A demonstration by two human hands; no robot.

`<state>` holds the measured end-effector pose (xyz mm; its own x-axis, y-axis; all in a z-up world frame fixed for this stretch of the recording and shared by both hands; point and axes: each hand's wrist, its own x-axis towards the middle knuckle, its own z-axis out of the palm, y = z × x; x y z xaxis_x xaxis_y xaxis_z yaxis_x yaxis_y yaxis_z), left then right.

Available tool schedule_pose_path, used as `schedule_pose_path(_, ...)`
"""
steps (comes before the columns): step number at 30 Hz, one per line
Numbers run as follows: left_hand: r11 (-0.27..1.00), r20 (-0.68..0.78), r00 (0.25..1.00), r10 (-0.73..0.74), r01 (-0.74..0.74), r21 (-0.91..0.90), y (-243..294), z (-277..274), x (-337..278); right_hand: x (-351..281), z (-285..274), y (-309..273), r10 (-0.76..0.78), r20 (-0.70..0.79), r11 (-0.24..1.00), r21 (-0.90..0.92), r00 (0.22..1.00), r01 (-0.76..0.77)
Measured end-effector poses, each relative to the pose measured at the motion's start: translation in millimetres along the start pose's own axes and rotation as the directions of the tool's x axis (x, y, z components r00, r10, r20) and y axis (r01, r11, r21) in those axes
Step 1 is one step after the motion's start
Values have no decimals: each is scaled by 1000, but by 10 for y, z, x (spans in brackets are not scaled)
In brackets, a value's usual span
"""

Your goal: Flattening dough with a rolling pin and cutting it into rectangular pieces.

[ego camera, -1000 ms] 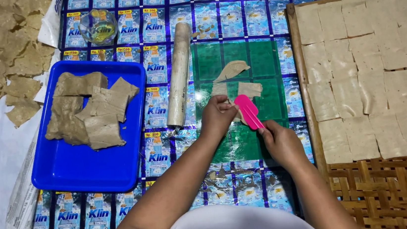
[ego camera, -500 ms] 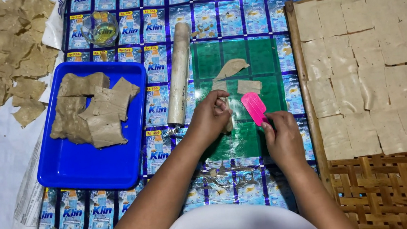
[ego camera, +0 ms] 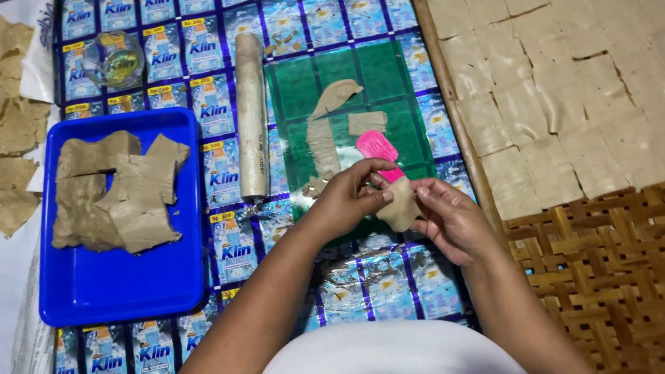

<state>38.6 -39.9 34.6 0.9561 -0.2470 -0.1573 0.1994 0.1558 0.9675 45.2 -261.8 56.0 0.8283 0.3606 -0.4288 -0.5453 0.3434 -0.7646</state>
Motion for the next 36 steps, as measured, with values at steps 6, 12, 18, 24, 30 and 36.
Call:
schedule_pose_path(6,947,-74,997,-16,39,319,-334,365,3,-343,-504,62,-122,-217,966,-248,969,66)
schedule_pose_path(12,839,-167,935,314,-190,510,-293,591,-211,-712,-772,-221,-314,-430,866,-495,847,70)
schedule_pose_path(18,781,-149,898,414,-267,565,-304,593,-258,-653,-1788,26,-419,-506,808,-586,754,55)
schedule_pose_path(24,793,-151,906,396,-255,553,-194,637,-320,-775,-1597,-81,-453,-561,783,-622,693,8)
schedule_pose_path(30,784,-149,905,398,-252,567,-194,633,-327,-808,-1631,-101,-483,-552,728,-685,680,-39)
schedule_pose_path(36,768,-130,902,412,-268,581,-180,628,-327,-870,-1565,-146,-481,-529,578,-791,699,-201)
